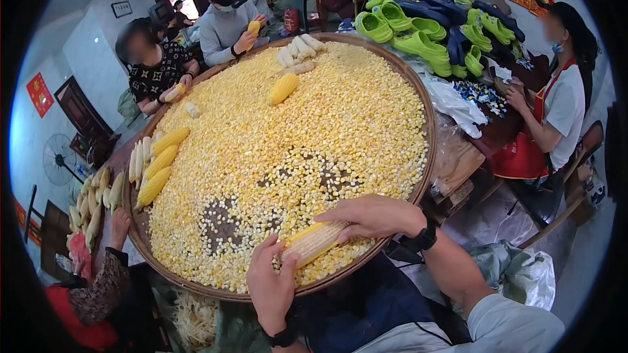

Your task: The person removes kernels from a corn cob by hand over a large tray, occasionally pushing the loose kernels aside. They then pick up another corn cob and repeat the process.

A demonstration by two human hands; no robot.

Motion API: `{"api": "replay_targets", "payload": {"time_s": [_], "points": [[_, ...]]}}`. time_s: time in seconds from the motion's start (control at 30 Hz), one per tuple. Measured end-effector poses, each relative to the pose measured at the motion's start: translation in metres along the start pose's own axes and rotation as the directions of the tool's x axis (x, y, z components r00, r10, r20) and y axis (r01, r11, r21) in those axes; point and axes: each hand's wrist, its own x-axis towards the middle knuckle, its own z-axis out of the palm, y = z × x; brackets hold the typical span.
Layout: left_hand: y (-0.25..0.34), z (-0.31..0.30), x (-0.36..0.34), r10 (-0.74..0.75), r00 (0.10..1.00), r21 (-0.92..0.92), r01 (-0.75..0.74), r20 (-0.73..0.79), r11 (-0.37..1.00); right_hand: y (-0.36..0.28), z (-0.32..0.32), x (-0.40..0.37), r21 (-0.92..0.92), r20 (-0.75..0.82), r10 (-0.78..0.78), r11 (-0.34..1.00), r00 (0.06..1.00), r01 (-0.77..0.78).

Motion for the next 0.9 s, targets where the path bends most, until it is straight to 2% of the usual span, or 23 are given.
{"api": "replay_targets", "payload": {"time_s": [0.2,0.4,0.5,0.6,0.8,0.9], "points": [[-0.005,0.000,-0.003,-0.017,1.000,-0.039,0.016,-0.018,0.999,0.001,0.002,-0.001,-0.010,-0.006,0.007,1.000,1.000,-0.007],[0.015,-0.002,0.002,-0.175,0.984,-0.060,0.173,-0.024,0.983,0.002,0.002,-0.001,-0.014,-0.004,-0.001,1.000,1.000,0.001],[-0.003,0.003,0.002,0.077,0.997,0.166,-0.079,0.016,0.983,0.000,0.000,-0.001,-0.010,0.004,0.002,1.000,1.000,-0.002],[-0.009,0.004,0.002,0.084,0.994,0.134,-0.093,0.072,0.987,-0.001,0.000,-0.001,-0.015,0.008,0.011,1.000,1.000,-0.011],[0.001,-0.003,0.001,-0.017,0.999,-0.029,0.019,0.050,0.999,0.002,0.002,-0.001,-0.032,-0.001,-0.006,0.999,1.000,0.006],[-0.001,-0.003,0.001,0.053,0.997,-0.003,-0.053,0.056,0.999,0.000,0.001,-0.001,-0.032,0.000,0.010,0.999,1.000,-0.010]]}}
